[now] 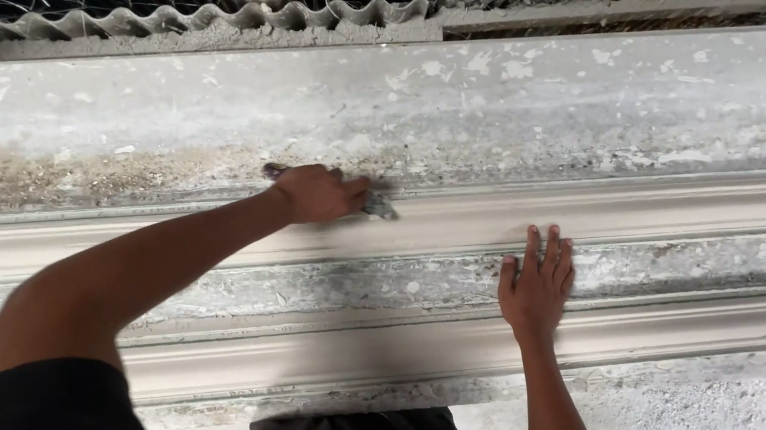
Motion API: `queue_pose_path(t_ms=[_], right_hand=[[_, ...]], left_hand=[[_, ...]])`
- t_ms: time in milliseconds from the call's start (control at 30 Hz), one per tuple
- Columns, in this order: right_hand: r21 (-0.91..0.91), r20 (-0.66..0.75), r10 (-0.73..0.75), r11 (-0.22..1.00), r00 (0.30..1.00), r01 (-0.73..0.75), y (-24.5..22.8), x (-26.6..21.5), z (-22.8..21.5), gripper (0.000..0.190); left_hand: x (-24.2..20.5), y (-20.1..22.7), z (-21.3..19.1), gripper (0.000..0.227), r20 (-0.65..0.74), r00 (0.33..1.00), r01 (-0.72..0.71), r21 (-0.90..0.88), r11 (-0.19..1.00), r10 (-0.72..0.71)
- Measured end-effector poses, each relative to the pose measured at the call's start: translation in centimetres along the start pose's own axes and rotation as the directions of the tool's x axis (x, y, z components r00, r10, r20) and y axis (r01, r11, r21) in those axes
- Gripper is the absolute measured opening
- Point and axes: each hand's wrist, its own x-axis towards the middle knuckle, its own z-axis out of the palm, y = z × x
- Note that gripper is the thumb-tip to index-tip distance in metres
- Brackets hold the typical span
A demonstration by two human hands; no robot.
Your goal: Trim and clean excess plaster from crown moldings using a putty knife.
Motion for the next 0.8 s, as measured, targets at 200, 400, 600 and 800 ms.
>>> queue_pose_path(t_ms=[200,400,600,800], right_hand=[[-0.040,-0.021,-0.020,0.999,1.000,0.019,0.0,0.0,0.3,0.063],[-0.006,0.025,0.006,1.000,1.000,-0.006,-0.1,0.1,0.0,0.063],[-0.041,-0.021,-0.002,0.999,1.000,0.001,-0.5,0.2,-0.1,0.065],[-0.127,-0.128,-0.084,0.990,0.988,0.067,-0.2,0.4,-0.4,0.068]], left_hand=[[4.6,1.2,-1.1,0.033,-0.065,0.998,-0.007,-0.065,0.998,0.003],[3.9,0.0,3.5,0.037,0.035,0.999,-0.017,-0.046,0.999,0.018],[7.6,2.1,-2.7,0.039,-0.032,0.999,0.000,-0.138,0.990,-0.005],[10.9,1.2,3.1,0.038,-0.005,1.000,0.011,-0.021,1.000,-0.011]])
